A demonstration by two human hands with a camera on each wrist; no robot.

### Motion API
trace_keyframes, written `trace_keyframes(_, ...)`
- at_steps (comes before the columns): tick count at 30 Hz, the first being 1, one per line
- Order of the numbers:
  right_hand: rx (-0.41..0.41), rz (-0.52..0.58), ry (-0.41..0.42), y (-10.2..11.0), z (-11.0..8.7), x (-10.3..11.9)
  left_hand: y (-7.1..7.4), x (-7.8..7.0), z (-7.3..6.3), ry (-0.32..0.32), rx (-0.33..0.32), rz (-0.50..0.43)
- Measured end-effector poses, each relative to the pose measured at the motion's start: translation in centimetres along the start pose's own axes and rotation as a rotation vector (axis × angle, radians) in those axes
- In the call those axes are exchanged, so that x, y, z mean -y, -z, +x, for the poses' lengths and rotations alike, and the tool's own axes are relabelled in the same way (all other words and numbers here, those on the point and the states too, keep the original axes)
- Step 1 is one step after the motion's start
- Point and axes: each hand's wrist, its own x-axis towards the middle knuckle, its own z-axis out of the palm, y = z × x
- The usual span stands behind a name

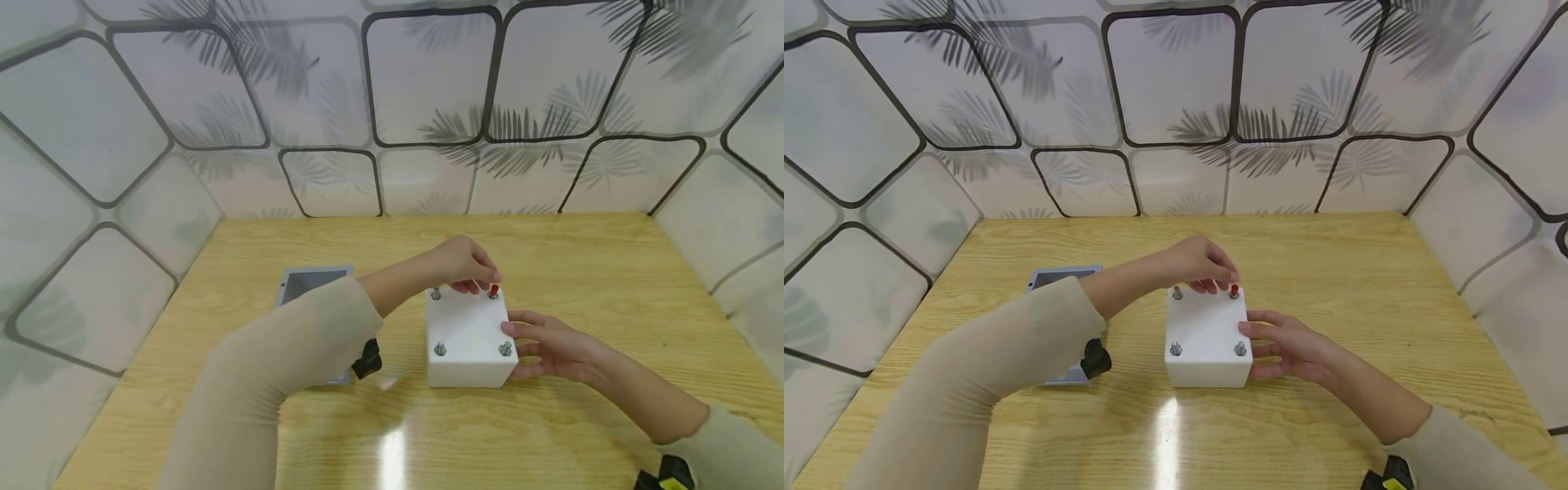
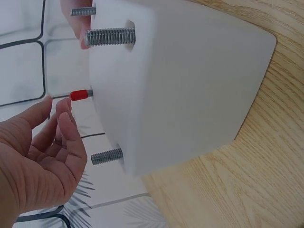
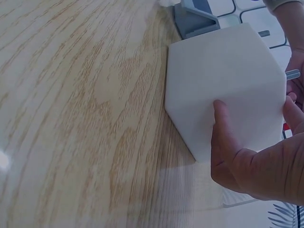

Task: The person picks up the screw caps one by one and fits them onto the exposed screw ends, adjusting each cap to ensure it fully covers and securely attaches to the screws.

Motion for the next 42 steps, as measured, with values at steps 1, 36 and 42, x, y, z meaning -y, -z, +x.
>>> trace_keyframes(1, -0.003, 0.000, -0.003, 0.0, 0.0, 0.0, 0.1, 0.1, 0.0, 0.006, 0.003, -0.005)
trace_keyframes(36, -0.037, -0.015, -0.028, -0.1, 0.2, 0.1, 3.8, 1.6, -3.0, 0.132, -0.058, -0.161)
trace_keyframes(42, -0.035, -0.018, -0.026, -0.1, 0.2, 0.2, 4.3, 1.9, -3.5, 0.116, -0.053, -0.185)
